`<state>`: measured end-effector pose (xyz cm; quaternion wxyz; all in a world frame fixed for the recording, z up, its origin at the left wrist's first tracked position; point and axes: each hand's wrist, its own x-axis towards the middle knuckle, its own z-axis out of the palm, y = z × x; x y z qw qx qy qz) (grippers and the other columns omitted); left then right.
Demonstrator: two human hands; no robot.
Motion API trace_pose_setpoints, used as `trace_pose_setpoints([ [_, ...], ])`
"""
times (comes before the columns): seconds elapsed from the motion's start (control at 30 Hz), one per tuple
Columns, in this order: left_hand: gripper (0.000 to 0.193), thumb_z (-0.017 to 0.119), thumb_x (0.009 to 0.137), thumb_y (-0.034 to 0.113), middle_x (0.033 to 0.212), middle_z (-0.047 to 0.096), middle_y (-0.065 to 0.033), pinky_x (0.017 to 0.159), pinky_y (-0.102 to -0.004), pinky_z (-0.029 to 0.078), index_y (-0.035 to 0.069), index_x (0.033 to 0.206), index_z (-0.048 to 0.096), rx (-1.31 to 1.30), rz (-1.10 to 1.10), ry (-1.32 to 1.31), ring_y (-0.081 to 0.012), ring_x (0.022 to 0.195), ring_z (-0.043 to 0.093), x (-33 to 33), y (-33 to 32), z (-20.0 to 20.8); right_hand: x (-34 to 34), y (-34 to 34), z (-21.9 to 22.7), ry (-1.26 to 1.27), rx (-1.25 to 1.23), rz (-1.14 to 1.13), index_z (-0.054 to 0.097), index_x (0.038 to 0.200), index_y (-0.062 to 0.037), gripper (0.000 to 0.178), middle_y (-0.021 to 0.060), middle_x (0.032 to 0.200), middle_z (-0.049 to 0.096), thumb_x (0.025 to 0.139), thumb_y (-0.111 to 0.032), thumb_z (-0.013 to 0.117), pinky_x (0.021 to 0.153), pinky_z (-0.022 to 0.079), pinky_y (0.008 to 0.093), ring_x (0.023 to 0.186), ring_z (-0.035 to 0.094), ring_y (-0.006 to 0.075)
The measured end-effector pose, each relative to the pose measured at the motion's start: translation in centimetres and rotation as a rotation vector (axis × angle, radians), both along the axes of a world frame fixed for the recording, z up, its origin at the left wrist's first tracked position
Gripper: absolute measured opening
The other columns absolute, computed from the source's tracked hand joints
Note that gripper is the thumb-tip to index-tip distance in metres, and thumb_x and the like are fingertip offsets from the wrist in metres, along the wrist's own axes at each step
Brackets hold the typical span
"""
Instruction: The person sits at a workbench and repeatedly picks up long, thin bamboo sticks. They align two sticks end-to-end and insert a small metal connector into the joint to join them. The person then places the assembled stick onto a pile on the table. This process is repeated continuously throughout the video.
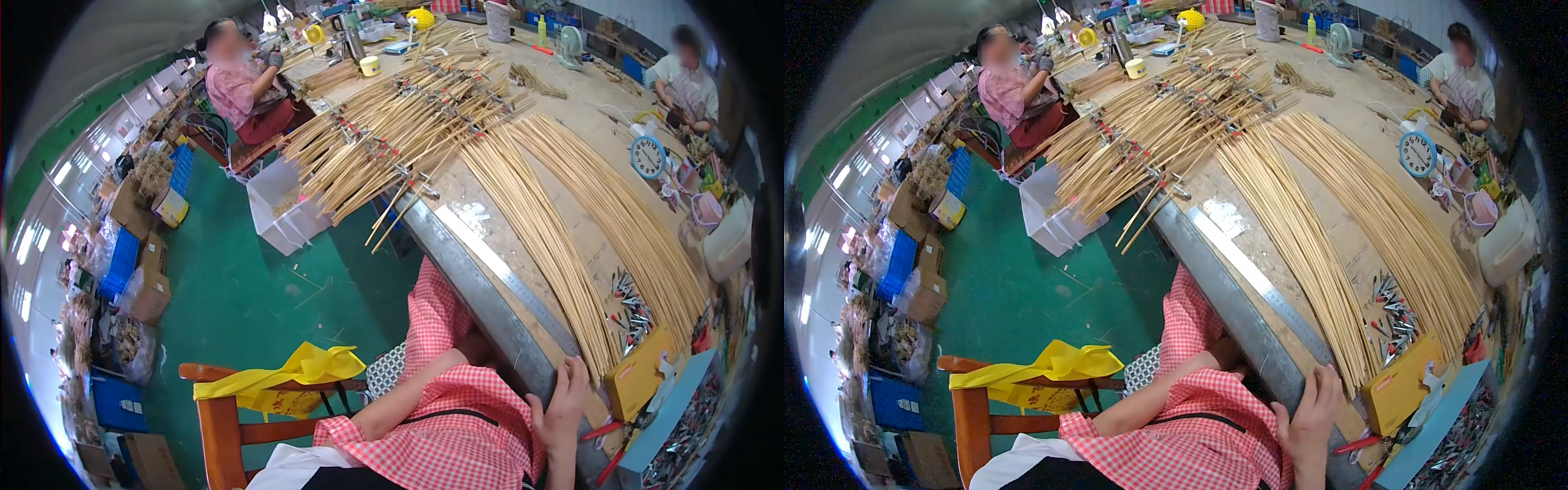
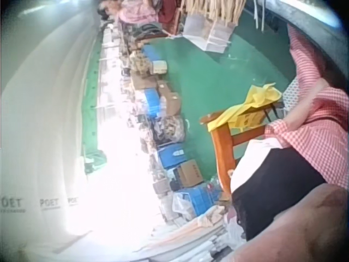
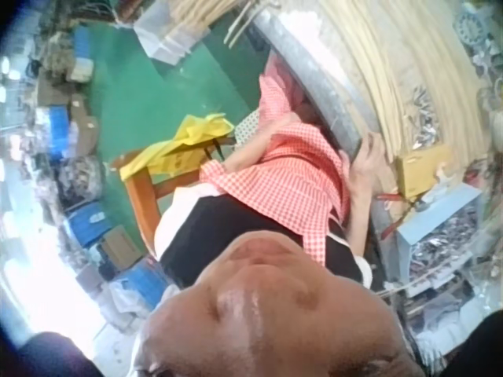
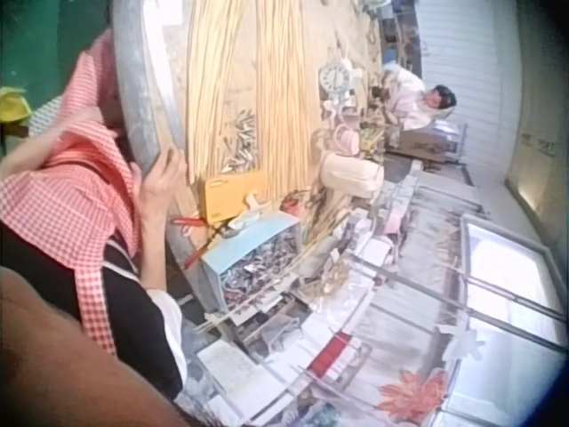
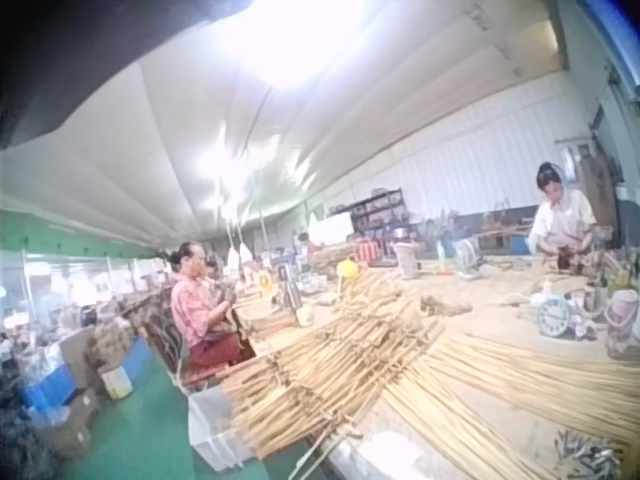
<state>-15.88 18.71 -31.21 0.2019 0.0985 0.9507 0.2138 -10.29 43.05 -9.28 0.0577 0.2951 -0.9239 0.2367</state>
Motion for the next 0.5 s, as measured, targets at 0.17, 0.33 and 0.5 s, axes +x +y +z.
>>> trace_pose_setpoints([
  [0.17, 0.042, 0.051, 0.089, 0.027, 0.132, 0.051, -0.0215, 0.105, -0.0399, 0.034, 0.004, 0.124, 0.057, 0.033, 0.006, 0.022, -0.0339, 0.124, 0.046, -0.1, 1.1, 0.0, 0.0, -0.8, 0.7, -0.007, 0.131, 0.021, 0.040, 0.127, 0.0077, 0.074, 0.0245, 0.136, 0.035, 0.069, -0.020, 0.076, 0.109, 0.024, 0.0538, 0.132, 0.029, 0.0450],
  [0.33, 0.043, 0.049, 0.090, 0.027, 0.134, 0.050, -0.0211, 0.107, -0.0395, 0.032, 0.004, 0.125, 0.056, 0.094, 0.024, 0.056, -0.0334, 0.126, 0.044, 0.1, 1.8, 0.1, -0.1, -1.5, 0.0, -0.037, 0.218, -0.026, 0.039, 0.130, 0.0076, 0.078, 0.0242, 0.140, 0.032, 0.070, -0.024, 0.077, 0.111, 0.021, 0.0559, 0.134, 0.026, 0.0445],
  [0.5, 0.043, 0.048, 0.091, 0.027, 0.135, 0.049, -0.0206, 0.108, -0.0391, 0.031, 0.004, 0.127, 0.055, 0.207, 0.048, 0.088, -0.0328, 0.128, 0.043, 0.5, 3.5, 0.5, -0.2, -2.0, 0.0, -0.078, 0.299, -0.040, 0.036, 0.132, 0.0077, 0.083, 0.0248, 0.143, 0.030, 0.070, -0.028, 0.078, 0.111, 0.019, 0.0595, 0.135, 0.025, 0.0440],
])
